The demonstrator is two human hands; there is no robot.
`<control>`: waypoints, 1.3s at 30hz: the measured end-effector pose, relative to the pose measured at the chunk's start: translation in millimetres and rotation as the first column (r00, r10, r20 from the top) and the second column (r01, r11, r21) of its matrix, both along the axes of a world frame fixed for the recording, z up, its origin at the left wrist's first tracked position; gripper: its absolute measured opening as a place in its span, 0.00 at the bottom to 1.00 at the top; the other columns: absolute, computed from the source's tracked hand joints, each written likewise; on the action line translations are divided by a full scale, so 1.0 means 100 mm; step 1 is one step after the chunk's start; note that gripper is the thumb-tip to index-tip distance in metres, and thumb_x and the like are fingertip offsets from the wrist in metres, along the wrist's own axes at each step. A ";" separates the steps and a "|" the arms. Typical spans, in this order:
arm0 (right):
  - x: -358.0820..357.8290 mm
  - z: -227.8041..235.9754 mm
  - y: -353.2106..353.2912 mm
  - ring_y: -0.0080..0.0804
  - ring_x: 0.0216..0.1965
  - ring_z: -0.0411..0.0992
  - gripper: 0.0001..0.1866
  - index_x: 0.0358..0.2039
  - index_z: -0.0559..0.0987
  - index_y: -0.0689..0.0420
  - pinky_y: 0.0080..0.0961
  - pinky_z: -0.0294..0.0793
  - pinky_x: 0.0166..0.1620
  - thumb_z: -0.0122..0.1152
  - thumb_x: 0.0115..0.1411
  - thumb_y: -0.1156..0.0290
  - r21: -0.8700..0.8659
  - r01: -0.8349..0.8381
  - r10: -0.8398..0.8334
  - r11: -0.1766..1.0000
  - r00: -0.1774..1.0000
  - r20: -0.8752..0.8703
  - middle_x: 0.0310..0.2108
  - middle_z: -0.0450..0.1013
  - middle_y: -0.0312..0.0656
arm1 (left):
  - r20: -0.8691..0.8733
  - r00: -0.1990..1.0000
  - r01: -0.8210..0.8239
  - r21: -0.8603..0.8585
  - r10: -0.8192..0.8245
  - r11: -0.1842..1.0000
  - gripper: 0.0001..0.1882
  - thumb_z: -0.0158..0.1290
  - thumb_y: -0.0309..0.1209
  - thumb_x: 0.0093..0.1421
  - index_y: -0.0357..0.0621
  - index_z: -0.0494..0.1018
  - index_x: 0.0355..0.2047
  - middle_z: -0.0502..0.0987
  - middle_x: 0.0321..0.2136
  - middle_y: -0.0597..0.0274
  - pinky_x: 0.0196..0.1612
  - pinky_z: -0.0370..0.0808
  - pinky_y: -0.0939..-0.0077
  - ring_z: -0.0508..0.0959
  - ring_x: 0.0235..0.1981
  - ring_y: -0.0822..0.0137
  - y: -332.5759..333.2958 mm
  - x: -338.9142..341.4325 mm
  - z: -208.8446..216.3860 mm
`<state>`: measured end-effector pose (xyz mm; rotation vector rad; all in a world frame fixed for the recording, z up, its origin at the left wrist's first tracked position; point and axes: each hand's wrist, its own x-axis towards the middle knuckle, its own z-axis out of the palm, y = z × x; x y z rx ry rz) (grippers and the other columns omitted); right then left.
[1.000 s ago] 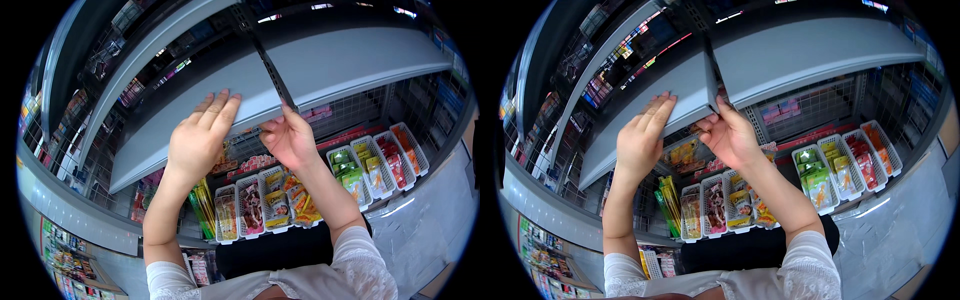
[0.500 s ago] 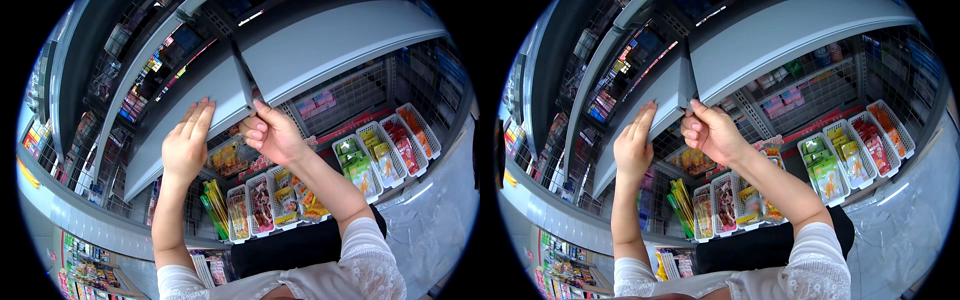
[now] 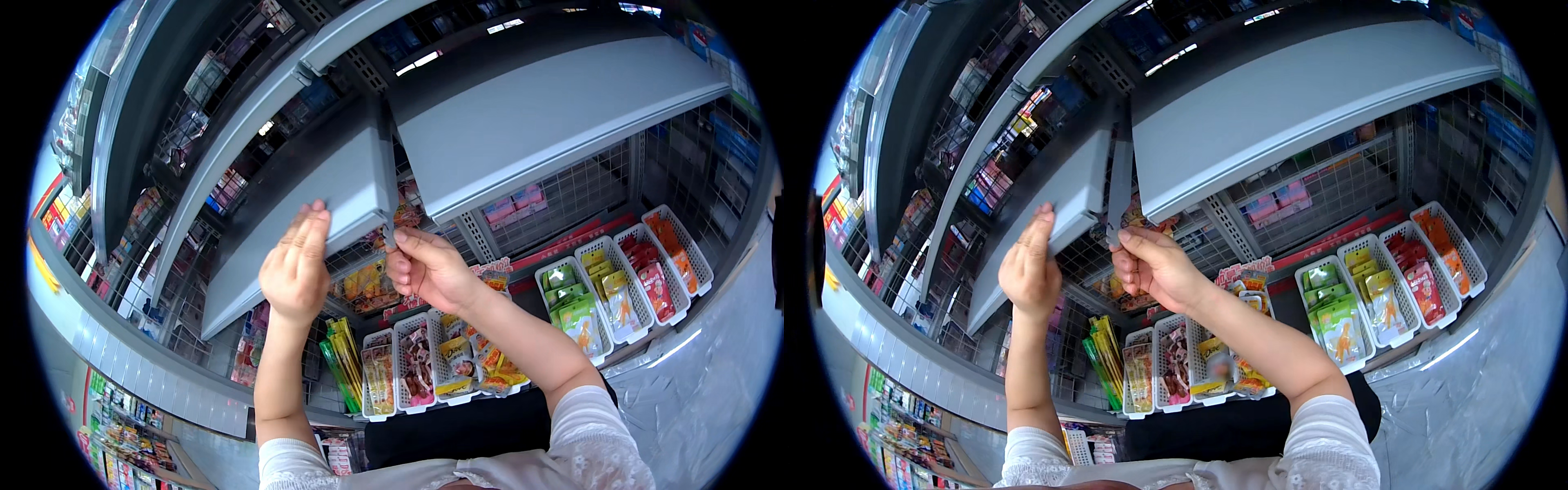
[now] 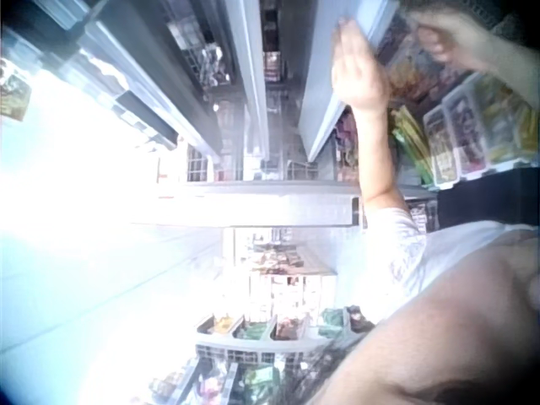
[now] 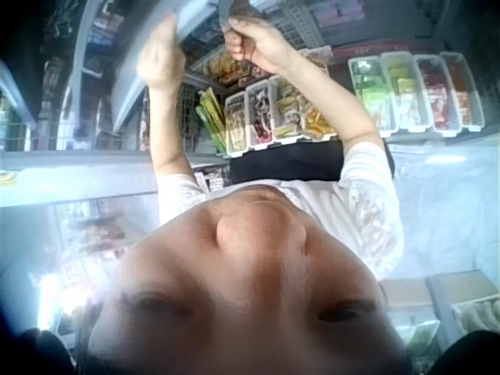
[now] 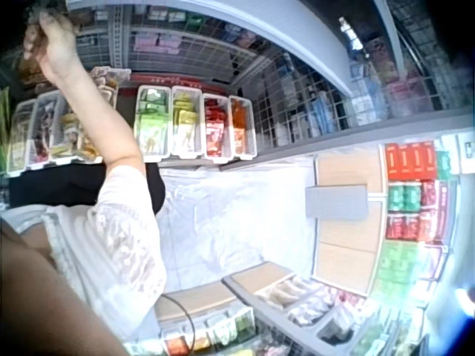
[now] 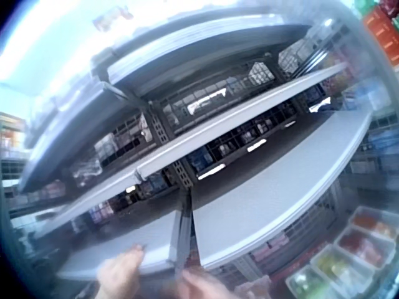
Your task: The person assembles a gray metal shelving unit in a store aisle. They pick up shelf panels and metal support bars, then insert the bars into the unit's frame to secure the panels in place. The person works on multiple levels of the shelving unit, adjusting and fitting the components by hand.
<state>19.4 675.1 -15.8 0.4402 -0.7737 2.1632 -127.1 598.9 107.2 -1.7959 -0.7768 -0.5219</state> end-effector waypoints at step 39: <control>-0.12 0.05 0.07 0.23 0.24 0.66 0.13 0.31 0.68 0.52 0.21 0.68 0.24 0.45 0.66 0.57 0.044 -0.097 0.096 0.994 0.995 0.016 0.24 0.67 0.35 | -0.013 0.999 0.039 -0.029 -0.039 0.999 0.27 0.45 0.07 0.37 0.32 0.73 0.41 0.79 0.38 0.47 0.41 0.76 0.73 0.80 0.39 0.55 0.14 0.06 0.08</control>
